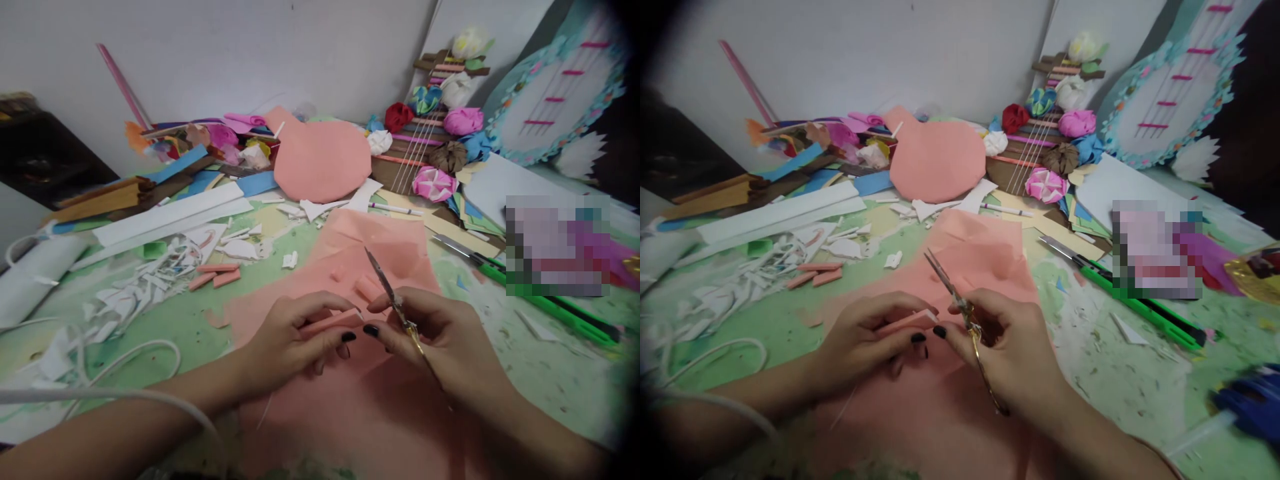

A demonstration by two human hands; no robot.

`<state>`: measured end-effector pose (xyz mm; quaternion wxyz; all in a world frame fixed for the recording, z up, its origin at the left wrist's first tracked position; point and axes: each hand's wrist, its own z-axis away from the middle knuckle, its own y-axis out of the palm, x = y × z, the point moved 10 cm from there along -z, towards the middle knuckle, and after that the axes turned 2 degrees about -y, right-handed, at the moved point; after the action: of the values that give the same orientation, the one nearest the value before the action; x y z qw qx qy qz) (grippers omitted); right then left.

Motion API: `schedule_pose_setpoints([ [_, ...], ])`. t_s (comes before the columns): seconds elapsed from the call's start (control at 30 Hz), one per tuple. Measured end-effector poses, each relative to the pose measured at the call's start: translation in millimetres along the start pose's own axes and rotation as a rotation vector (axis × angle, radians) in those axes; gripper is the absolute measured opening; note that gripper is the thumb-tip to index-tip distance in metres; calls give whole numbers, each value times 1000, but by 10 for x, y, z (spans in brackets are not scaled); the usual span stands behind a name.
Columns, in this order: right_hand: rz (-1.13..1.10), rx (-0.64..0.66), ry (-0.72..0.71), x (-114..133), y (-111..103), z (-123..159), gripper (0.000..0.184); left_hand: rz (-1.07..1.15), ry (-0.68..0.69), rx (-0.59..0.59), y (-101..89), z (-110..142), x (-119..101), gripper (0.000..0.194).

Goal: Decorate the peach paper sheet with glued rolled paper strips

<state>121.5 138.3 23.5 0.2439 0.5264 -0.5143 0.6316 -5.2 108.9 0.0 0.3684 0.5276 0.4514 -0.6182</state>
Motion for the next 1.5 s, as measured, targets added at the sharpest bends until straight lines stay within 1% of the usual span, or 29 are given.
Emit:
schedule_pose_setpoints([
  [0.07,-164,68,49,-31,83,-7,15,73,-43,8,13,-8,59,21],
  [0.13,-248,127,73,-39,158,-4,13,71,-48,22,32,-8,79,20],
  [0.27,-245,138,75,-51,187,2,11,-17,-46,46,67,8,91,19],
  [0.43,-189,145,62,-61,204,14,11,-60,-12,83,124,30,83,18],
  [0.57,-128,174,59,-59,238,15,7,-159,59,113,159,44,30,18],
  [0.7,-155,193,20,-19,254,-1,4,-317,253,92,130,74,-200,21],
  [0.77,-189,207,30,-30,265,-2,4,-386,349,79,118,99,-321,17],
  [0.8,-202,211,42,-44,270,0,5,-421,374,70,110,105,-354,16],
  [0.87,-224,210,66,-72,269,3,6,-491,377,51,94,102,-366,19],
  [0.97,-264,194,72,-78,261,-1,9,-555,367,42,93,100,-342,18],
  [1.07,-288,185,64,-68,259,-11,14,-593,412,35,115,131,-367,18],
  [1.23,-315,185,79,-103,278,-5,19,-758,484,5,160,187,-396,17],
  [1.33,-308,195,76,-114,292,7,18,-830,543,-14,185,208,-406,15],
  [1.43,-311,205,63,-100,300,10,16,-862,635,-78,184,234,-472,14],
  [1.5,-336,209,62,-89,305,10,16,-845,690,-111,182,258,-527,13],
])
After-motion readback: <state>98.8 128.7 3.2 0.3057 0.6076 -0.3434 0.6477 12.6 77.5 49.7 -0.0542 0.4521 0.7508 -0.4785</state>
